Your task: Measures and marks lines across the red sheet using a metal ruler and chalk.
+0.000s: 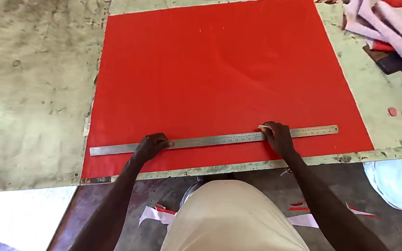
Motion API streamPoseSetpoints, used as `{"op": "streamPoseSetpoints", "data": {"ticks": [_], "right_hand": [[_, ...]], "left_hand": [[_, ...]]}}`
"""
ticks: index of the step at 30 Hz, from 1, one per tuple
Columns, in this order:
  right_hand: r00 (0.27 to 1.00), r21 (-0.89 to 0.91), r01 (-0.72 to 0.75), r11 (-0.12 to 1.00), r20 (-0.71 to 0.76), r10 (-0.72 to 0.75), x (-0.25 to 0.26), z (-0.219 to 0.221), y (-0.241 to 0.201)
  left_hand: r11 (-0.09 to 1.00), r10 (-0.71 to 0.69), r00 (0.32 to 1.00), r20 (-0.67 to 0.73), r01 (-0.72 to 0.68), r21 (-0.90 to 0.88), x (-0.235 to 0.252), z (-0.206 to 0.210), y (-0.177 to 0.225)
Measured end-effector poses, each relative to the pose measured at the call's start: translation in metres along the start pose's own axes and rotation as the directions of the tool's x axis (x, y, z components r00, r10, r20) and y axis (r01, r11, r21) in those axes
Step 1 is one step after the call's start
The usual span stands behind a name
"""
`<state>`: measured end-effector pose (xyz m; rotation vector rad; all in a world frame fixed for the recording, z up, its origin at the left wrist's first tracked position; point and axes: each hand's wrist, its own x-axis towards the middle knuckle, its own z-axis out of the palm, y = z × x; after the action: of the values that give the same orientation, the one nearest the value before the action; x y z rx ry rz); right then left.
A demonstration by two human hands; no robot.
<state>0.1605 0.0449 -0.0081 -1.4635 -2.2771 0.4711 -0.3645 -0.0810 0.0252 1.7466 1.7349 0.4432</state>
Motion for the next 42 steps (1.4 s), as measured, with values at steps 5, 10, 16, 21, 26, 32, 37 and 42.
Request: {"op": "streamPoseSetpoints", "data": {"ticks": [5, 10, 16, 21, 26, 32, 37, 42], "right_hand": [[0.997, -0.012, -0.029, 1.000, -0.067, 0.028, -0.004, 0.007, 0.005], [0.999, -0.018, -0.041, 0.999, -0.016, 0.041, 0.002, 0.005, 0.005], [0.997, 0.021, -0.082, 0.996, 0.019, 0.081, 0.007, 0.003, 0.003], [0.996, 0.046, -0.085, 0.995, -0.023, 0.086, 0.003, 0.008, -0.003], [0.975, 0.114, -0.087, 0.990, -0.194, 0.108, -0.005, 0.014, -0.011], [0.974, 0.199, 0.003, 0.980, -0.224, 0.043, -0.031, 0.022, -0.048], [0.969, 0.209, 0.010, 0.978, -0.242, 0.042, -0.049, 0.043, -0.051], [0.971, 0.190, -0.012, 0.982, -0.233, 0.057, -0.049, 0.043, -0.053]], "left_hand": [[0.998, -0.025, 0.997, -0.067, 0.030, 0.064, 0.000, 0.009, 0.000], [0.997, 0.029, 0.990, -0.137, -0.019, 0.076, -0.001, 0.011, 0.002], [0.967, 0.162, 0.979, -0.120, -0.133, 0.217, -0.006, 0.013, -0.006], [0.956, 0.213, 0.966, -0.147, -0.175, 0.237, -0.011, 0.012, -0.013], [0.967, 0.195, 0.969, -0.151, -0.165, 0.192, -0.011, 0.014, -0.019], [0.986, 0.130, 0.983, -0.127, -0.114, 0.124, -0.011, 0.011, -0.017], [0.990, 0.098, 0.988, -0.123, -0.083, 0.116, -0.012, 0.011, -0.015], [0.990, 0.013, 0.989, -0.145, 0.008, 0.143, -0.015, 0.017, -0.002]]}}
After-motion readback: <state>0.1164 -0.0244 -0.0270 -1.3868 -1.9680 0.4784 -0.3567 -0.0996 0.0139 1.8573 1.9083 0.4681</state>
